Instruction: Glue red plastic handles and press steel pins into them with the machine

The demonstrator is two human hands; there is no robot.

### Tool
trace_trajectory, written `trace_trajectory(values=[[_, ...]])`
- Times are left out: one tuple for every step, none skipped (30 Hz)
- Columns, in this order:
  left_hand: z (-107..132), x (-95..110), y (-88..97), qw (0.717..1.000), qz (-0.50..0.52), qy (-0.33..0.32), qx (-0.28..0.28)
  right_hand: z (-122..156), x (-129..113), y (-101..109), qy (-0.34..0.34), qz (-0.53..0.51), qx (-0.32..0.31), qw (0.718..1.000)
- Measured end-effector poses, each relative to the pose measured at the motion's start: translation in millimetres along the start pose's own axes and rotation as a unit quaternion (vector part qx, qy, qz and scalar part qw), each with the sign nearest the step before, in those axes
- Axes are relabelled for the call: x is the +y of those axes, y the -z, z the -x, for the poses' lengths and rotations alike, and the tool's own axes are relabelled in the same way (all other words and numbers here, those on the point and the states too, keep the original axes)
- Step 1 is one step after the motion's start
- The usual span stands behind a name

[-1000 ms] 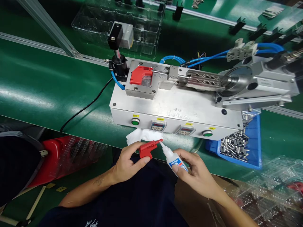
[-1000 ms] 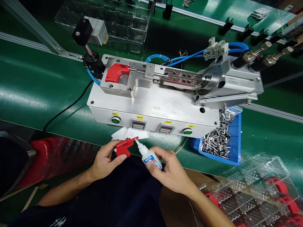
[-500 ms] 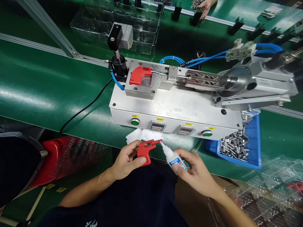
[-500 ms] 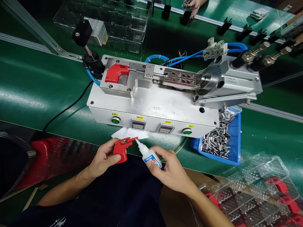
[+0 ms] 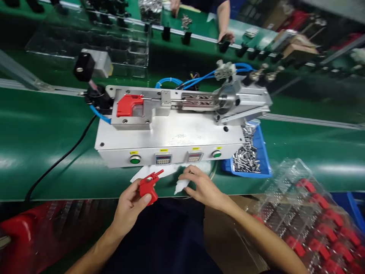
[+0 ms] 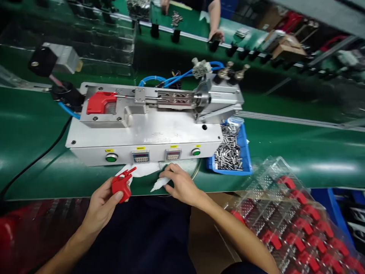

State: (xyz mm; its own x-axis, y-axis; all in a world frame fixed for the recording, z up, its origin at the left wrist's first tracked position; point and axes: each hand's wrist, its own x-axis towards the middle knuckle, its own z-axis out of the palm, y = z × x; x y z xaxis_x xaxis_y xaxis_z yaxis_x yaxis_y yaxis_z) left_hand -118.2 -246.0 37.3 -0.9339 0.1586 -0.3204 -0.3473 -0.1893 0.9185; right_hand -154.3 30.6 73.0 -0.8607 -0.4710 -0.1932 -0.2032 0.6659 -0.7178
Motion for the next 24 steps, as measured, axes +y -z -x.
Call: trace_trajectory(values=[[0.6,-2.9,2.2,1.000,0.000,0.004,0.001,0.2,4.8,-4.1,-0.004,0.022,0.002,1.000],[0.7,-5.4,4.1,1.000,-0.002,0.007,-0.001,0.6,9.2,-7.4,-0.005,0.041,0.002,0.999],[0.6,-7.3,5.6,1.000,-0.005,0.007,-0.002,1.1,12.8,-9.7,-0.005,0.055,0.001,0.998],[0.3,-8.7,6.6,1.000,-0.009,0.007,-0.002,1.8,15.5,-10.8,-0.004,0.067,0.000,0.998],[-0.1,-9.7,7.0,1.000,-0.013,0.006,0.001,2.5,17.4,-11.1,-0.003,0.077,0.002,0.997],[-0.4,-10.3,6.7,1.000,-0.018,0.005,0.005,3.2,18.5,-10.6,-0.001,0.086,0.004,0.996],[-0.4,-10.7,6.0,1.000,-0.021,0.005,0.011,4.0,18.9,-9.7,0.000,0.094,0.003,0.996],[-0.3,-11.1,4.8,1.000,-0.023,0.006,0.015,4.6,19.0,-8.7,0.001,0.102,0.002,0.995],[0.1,-11.6,3.5,1.000,-0.023,0.006,0.020,5.2,18.7,-7.9,0.002,0.108,0.000,0.994],[0.7,-12.1,2.2,0.999,-0.023,0.009,0.023,5.6,18.5,-7.5,0.003,0.114,-0.004,0.993],[1.3,-12.8,1.3,0.999,-0.023,0.013,0.025,5.8,18.2,-7.5,0.003,0.119,-0.009,0.993],[1.8,-13.7,0.9,0.999,-0.022,0.019,0.031,5.9,18.1,-8.0,0.002,0.123,-0.014,0.992],[2.0,-14.8,1.2,0.999,-0.020,0.027,0.041,5.9,18.1,-8.6,-0.001,0.128,-0.020,0.992],[1.8,-15.9,2.3,0.998,-0.018,0.035,0.051,6.0,18.1,-9.1,-0.006,0.134,-0.027,0.991],[1.2,-16.9,3.8,0.997,-0.014,0.044,0.059,6.5,18.0,-8.9,-0.013,0.140,-0.033,0.990],[0.3,-17.8,5.8,0.996,-0.009,0.052,0.065,7.6,17.6,-7.6,-0.022,0.147,-0.039,0.988],[-0.8,-18.4,7.6,0.996,-0.004,0.058,0.071,9.6,16.8,-4.5,-0.032,0.154,-0.043,0.987],[-1.6,-18.6,9.2,0.995,-0.001,0.062,0.074,12.9,15.6,0.7,-0.040,0.160,-0.050,0.985],[-2.1,-18.4,10.0,0.995,0.002,0.063,0.078,17.5,13.8,8.4,-0.044,0.164,-0.059,0.984],[-2.1,-17.9,9.9,0.994,0.005,0.060,0.086,23.6,11.6,18.7,-0.042,0.162,-0.069,0.984],[-1.6,-17.1,8.9,0.994,0.010,0.055,0.098,30.9,9.2,31.5,-0.033,0.151,-0.081,0.985],[-0.7,-16.2,7.1,0.993,0.015,0.051,0.109,39.1,6.9,46.6,-0.020,0.131,-0.091,0.987],[0.5,-15.4,4.8,0.991,0.021,0.050,0.118,47.7,5.1,63.2,-0.008,0.102,-0.094,0.990],[1.6,-14.9,2.5,0.991,0.027,0.050,0.125,56.1,4.4,80.5,0.001,0.070,-0.086,0.994]])
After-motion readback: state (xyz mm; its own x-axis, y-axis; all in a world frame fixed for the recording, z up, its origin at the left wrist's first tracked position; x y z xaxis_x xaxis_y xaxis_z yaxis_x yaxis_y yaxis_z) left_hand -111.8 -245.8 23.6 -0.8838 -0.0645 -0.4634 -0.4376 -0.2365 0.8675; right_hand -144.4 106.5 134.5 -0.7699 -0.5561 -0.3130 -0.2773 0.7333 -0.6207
